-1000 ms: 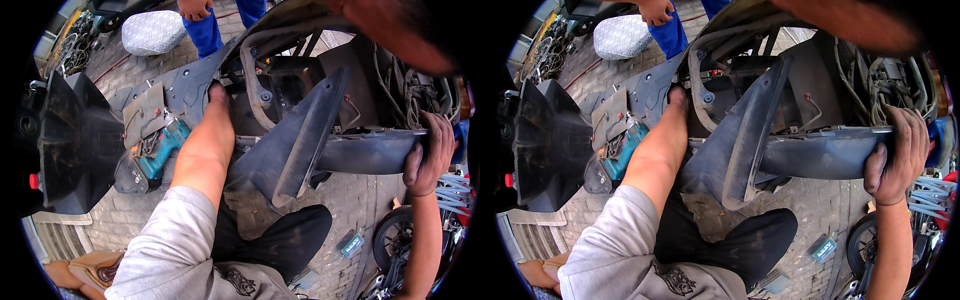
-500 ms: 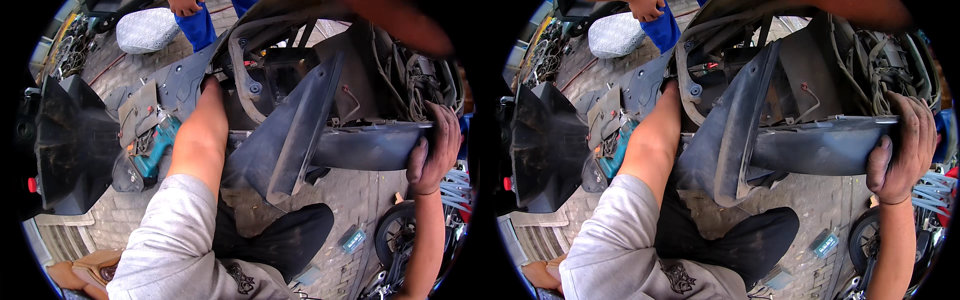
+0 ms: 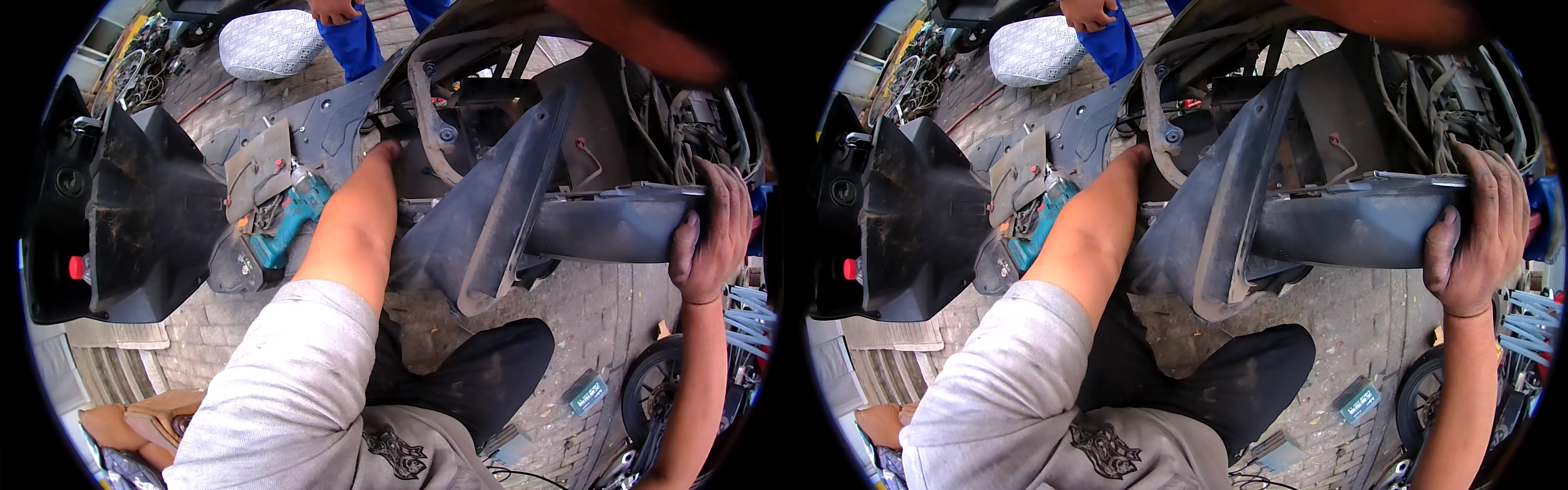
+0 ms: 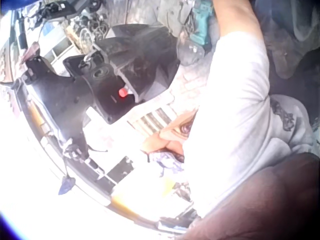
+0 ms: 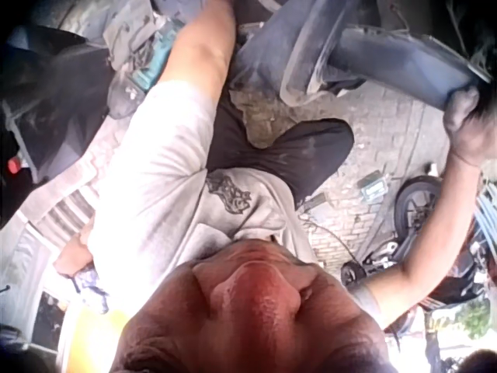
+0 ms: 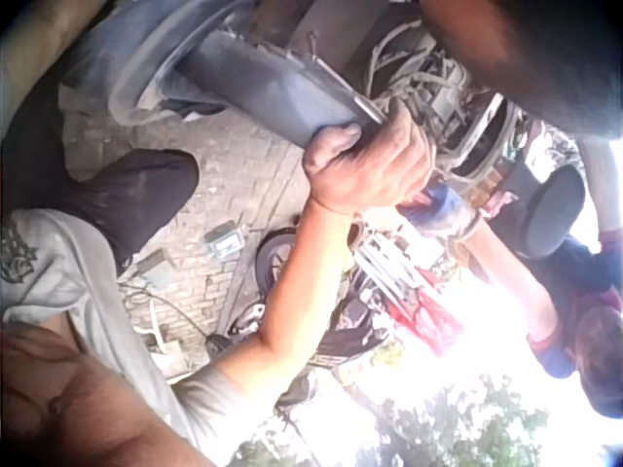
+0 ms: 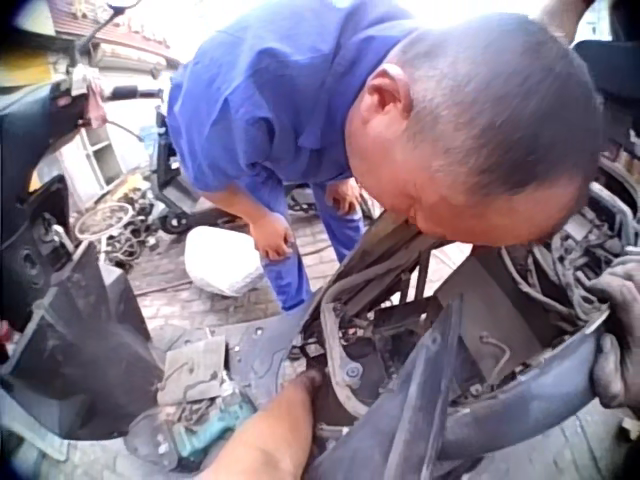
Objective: The person works inside the chassis of a motorcycle with their hands, reaching into the compartment behind the seat area to manage internal components and wires.
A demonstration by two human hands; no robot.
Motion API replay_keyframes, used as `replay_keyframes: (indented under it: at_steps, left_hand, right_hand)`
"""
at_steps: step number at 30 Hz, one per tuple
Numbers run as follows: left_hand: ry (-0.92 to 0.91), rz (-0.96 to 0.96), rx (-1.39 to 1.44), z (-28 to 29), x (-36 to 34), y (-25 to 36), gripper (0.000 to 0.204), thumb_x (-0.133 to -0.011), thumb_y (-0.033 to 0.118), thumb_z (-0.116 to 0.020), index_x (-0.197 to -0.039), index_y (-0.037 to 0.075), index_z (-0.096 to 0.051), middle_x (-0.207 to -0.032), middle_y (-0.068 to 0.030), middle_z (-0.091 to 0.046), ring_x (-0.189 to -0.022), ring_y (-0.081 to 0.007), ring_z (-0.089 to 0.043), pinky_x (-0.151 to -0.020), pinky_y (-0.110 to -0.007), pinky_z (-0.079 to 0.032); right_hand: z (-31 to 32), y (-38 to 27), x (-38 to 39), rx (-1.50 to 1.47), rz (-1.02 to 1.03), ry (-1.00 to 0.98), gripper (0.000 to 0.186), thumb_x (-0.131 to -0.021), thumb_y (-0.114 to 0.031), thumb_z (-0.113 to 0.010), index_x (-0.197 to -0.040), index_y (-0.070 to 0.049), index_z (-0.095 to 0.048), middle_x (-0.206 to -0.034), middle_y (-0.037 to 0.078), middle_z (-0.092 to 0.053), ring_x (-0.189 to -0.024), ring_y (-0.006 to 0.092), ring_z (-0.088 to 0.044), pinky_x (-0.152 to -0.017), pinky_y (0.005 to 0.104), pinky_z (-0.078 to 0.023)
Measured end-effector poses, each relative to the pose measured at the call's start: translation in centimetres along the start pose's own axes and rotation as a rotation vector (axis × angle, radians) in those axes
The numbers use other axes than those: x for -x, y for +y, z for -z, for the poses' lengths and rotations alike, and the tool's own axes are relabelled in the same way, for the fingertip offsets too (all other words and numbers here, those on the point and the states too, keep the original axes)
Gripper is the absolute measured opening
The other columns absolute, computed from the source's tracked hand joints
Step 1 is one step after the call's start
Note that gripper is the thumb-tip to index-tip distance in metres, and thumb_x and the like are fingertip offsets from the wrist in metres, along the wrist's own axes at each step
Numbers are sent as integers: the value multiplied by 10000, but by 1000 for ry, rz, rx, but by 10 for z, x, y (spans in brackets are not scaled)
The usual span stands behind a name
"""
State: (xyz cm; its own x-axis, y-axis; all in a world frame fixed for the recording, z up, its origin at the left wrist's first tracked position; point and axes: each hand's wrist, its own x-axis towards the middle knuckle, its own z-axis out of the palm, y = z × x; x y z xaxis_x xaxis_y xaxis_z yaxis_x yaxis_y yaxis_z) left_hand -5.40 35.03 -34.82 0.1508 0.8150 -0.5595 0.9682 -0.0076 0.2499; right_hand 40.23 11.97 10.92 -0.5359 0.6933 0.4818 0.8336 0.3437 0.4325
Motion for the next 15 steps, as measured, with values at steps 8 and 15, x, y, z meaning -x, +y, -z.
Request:
replay_keyframes:
  at_steps: [8,15]
  left_hand:
    - [-18,16,-37,-4,18,-1,373,-1018,217,-506,-1263,36,-721,-1379,-172,-680,-1262,-333,-667,-1031,-434,-537]
    - [-40,17,-48,-7,27,0,380,-1018,219,-493,-1257,34,-723,-1380,-175,-679,-1271,-338,-661,-1047,-438,-528]
  right_hand:
    - [0,-5,0,-24,-32,56,523,-792,-241,-557,-1259,-47,-689,-1169,167,-689,-1175,366,-641,-1131,473,-443]
    - [-3,-4,0,-10,-29,91,542,-796,-243,-549,-1284,-51,-684,-1187,151,-699,-1180,361,-644,-1128,468,-445]
